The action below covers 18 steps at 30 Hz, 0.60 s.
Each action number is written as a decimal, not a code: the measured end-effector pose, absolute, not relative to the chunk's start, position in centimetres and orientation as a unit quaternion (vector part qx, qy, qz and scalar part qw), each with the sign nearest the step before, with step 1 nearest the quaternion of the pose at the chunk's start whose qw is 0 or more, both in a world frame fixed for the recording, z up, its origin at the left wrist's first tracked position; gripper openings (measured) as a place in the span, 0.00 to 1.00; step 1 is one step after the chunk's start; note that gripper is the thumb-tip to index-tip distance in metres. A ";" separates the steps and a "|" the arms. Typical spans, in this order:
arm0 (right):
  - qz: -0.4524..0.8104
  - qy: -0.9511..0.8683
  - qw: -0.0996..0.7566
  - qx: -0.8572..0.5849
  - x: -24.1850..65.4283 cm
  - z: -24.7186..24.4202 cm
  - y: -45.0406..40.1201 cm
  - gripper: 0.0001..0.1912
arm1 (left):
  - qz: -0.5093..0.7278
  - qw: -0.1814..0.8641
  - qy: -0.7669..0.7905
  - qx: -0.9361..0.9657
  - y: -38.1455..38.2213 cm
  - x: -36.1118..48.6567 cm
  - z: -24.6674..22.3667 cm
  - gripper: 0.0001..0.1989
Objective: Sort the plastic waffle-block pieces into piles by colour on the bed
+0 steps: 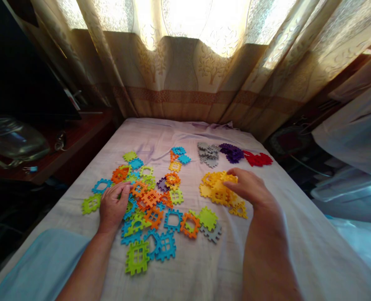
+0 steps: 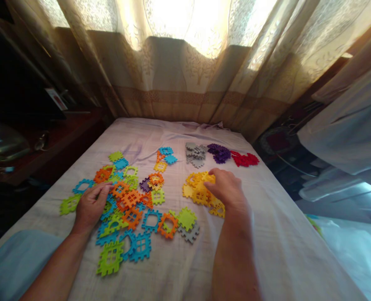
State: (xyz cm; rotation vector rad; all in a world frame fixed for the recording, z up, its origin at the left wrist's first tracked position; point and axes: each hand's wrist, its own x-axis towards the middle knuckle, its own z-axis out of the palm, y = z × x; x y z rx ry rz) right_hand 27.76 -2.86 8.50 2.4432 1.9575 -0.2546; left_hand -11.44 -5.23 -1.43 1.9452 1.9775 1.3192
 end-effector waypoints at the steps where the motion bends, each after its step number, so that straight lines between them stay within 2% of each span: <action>1: -0.084 0.612 0.003 0.787 28.4 8.5 -3.0 0.19 | 0.431 0.035 0.642 0.633 -5.2 -11.4 -1.4 0.17; 6: -0.072 0.613 -0.007 0.786 27.5 9.2 -3.2 0.19 | 0.430 0.035 0.643 0.633 -5.2 -11.4 -1.4 0.18; 10: -0.080 0.699 -0.035 0.710 23.2 9.4 -2.9 0.15 | 0.422 0.032 0.646 0.635 -5.2 -11.5 -1.5 0.18; 14: -0.130 0.781 -0.003 0.612 18.4 7.9 -2.7 0.14 | 0.417 0.029 0.650 0.635 -5.2 -11.5 -1.5 0.17; 18: -0.102 0.812 0.006 0.575 15.3 5.9 -2.7 0.16 | 0.415 0.033 0.649 0.637 -5.3 -11.5 -1.5 0.17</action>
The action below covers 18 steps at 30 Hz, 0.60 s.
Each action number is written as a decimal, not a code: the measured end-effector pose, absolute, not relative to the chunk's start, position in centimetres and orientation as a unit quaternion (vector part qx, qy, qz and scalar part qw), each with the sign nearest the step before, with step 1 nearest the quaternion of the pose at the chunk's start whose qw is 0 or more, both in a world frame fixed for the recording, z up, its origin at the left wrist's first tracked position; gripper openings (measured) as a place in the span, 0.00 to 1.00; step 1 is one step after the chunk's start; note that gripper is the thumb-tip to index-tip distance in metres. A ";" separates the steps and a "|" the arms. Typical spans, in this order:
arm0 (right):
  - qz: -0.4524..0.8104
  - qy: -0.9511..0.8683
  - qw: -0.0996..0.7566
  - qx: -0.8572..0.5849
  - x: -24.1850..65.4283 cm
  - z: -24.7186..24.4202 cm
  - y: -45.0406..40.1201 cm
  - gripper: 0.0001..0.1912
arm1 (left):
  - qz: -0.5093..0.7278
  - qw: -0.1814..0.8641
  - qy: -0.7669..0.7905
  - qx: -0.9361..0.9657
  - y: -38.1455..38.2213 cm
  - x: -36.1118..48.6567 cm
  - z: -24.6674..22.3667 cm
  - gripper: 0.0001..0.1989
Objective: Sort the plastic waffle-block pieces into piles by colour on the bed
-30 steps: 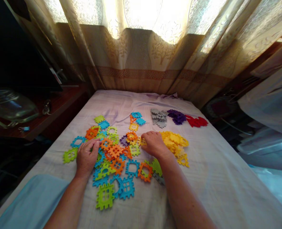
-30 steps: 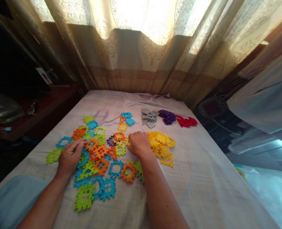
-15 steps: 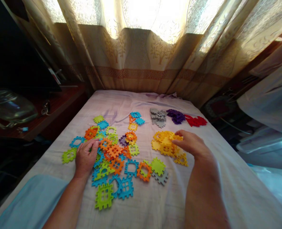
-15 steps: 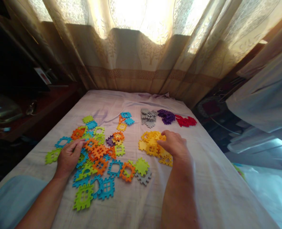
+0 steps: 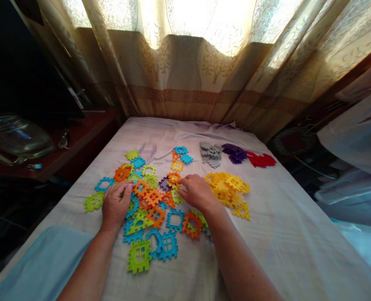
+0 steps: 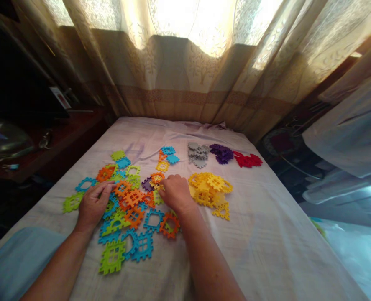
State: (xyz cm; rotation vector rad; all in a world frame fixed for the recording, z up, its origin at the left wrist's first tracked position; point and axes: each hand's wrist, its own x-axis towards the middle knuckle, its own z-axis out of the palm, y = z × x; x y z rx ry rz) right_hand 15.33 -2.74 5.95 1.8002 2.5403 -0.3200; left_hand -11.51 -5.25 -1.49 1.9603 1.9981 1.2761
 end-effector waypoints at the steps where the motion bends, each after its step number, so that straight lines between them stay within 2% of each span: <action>1: -0.091 0.813 0.006 0.575 14.9 5.5 -2.7 0.16 | 0.417 0.033 0.649 0.636 -5.3 -11.5 -1.5 0.18; 8: -0.057 0.813 0.008 0.579 13.7 4.4 -2.5 0.14 | 0.427 0.031 0.641 0.637 -5.2 -11.6 -1.9 0.18; 13: -0.056 0.826 0.031 0.560 14.2 6.5 -2.8 0.16 | 0.423 0.031 0.644 0.636 -5.2 -11.5 -1.6 0.18; 18: -0.071 0.788 -0.017 0.611 17.4 8.8 -2.9 0.18 | 0.428 0.032 0.643 0.635 -5.3 -11.4 -1.5 0.19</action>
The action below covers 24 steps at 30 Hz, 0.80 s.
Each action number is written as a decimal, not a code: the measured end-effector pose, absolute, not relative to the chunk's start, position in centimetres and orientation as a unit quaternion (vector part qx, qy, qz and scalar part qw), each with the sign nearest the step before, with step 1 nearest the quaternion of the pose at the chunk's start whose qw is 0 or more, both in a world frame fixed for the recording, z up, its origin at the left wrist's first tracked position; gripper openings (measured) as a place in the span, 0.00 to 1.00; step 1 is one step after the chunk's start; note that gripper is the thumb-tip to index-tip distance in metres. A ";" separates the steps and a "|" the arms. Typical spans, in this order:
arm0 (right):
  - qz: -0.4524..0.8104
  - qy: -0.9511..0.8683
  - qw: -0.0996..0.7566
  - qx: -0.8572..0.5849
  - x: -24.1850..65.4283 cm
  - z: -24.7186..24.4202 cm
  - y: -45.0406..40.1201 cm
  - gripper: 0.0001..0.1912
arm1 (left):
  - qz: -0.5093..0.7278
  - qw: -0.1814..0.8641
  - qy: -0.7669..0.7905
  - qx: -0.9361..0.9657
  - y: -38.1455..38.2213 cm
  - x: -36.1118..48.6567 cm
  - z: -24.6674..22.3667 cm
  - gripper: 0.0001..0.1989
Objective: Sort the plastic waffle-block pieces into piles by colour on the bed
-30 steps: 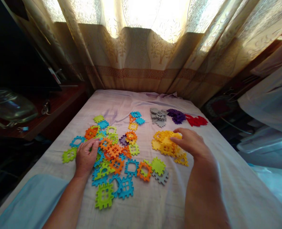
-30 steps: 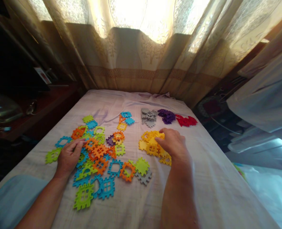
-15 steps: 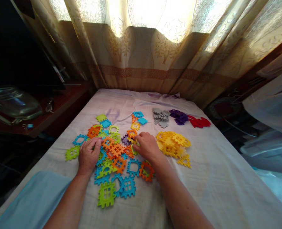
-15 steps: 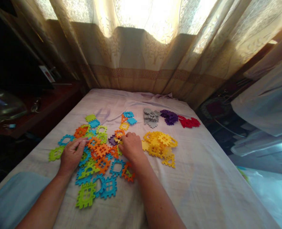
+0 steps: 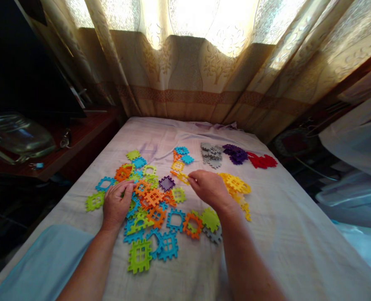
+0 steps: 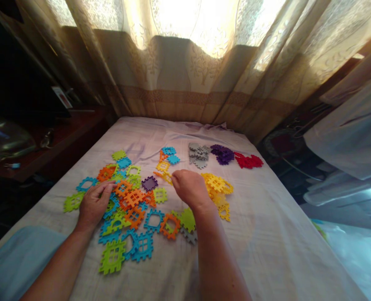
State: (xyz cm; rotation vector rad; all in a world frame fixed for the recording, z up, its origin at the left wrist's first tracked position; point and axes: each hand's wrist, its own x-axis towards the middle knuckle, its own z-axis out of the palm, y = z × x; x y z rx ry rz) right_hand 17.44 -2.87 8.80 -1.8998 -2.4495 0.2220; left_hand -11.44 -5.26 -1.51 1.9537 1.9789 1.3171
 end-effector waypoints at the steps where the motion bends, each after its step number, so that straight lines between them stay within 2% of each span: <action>1: 0.078 -0.773 0.028 -0.629 18.4 9.0 -2.8 0.17 | 0.428 0.031 0.644 0.634 -5.2 -11.5 -1.6 0.19; 7: 0.077 -0.662 0.050 -0.744 23.7 8.6 -2.1 0.18 | 0.415 0.031 0.647 0.639 -5.1 -11.6 -1.8 0.19; 11: 0.082 -0.641 0.036 -0.762 25.3 8.1 -1.9 0.17 | 0.415 0.025 0.647 0.639 -5.2 -11.6 -1.7 0.19; 14: 0.049 -0.633 0.060 -0.770 25.2 8.0 -2.0 0.16 | 0.416 0.023 0.642 0.643 -5.2 -11.6 -1.6 0.19; 19: 0.043 -0.688 0.086 -0.720 21.3 7.9 -1.7 0.15 | 0.423 0.021 0.640 0.641 -5.1 -11.6 -1.8 0.19; 24: 0.075 -0.773 0.033 -0.629 15.9 6.2 0.4 0.17 | 0.424 0.015 0.641 0.640 -5.2 -11.4 -1.8 0.19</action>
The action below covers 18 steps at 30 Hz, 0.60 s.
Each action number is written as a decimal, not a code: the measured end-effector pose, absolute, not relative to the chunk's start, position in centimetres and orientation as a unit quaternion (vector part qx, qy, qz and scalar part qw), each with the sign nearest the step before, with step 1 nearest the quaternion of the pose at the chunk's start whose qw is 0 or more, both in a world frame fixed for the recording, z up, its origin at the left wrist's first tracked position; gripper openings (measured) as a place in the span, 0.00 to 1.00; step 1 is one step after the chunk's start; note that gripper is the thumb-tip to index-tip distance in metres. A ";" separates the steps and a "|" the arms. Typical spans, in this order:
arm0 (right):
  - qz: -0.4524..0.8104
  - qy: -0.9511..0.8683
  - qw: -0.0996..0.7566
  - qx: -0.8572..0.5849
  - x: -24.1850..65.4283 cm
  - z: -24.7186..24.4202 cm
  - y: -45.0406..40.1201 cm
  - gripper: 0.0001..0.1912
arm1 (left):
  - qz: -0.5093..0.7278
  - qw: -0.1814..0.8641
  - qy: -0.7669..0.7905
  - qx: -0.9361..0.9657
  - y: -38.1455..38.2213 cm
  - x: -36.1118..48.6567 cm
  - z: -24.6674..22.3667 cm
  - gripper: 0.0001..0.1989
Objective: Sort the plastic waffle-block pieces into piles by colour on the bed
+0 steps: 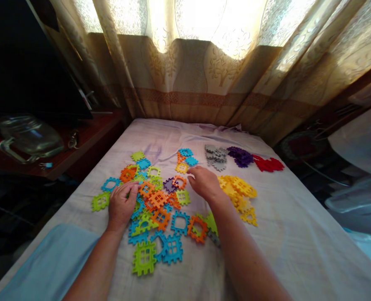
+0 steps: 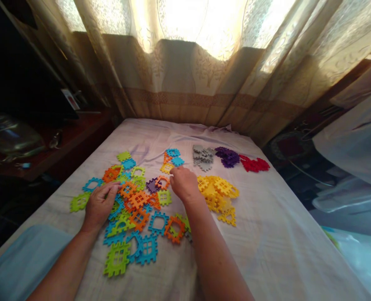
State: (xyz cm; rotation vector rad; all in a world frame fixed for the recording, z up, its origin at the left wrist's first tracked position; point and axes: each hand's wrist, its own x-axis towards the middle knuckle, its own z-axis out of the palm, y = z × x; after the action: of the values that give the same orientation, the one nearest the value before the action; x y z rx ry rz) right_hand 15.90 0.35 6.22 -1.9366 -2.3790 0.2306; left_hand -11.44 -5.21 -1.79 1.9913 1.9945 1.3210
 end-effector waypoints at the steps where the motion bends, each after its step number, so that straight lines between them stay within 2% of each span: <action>1: 0.074 -0.778 0.018 -0.623 15.1 5.8 1.0 0.18 | 0.425 0.014 0.640 0.640 -5.2 -11.4 -1.8 0.19; 9: 0.054 -0.775 -0.049 -0.628 13.1 4.5 4.0 0.19 | 0.434 0.018 0.636 0.638 -5.3 -11.4 -1.9 0.18; 18: 0.012 -0.776 -0.012 -0.630 14.0 4.8 2.4 0.19 | 0.433 0.008 0.633 0.641 -5.3 -11.4 -1.9 0.17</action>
State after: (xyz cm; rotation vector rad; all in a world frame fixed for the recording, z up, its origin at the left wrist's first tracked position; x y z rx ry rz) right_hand 14.01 2.44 4.83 -1.9963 -2.4573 0.0394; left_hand -11.43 -5.30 -1.94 2.0051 1.9803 1.3540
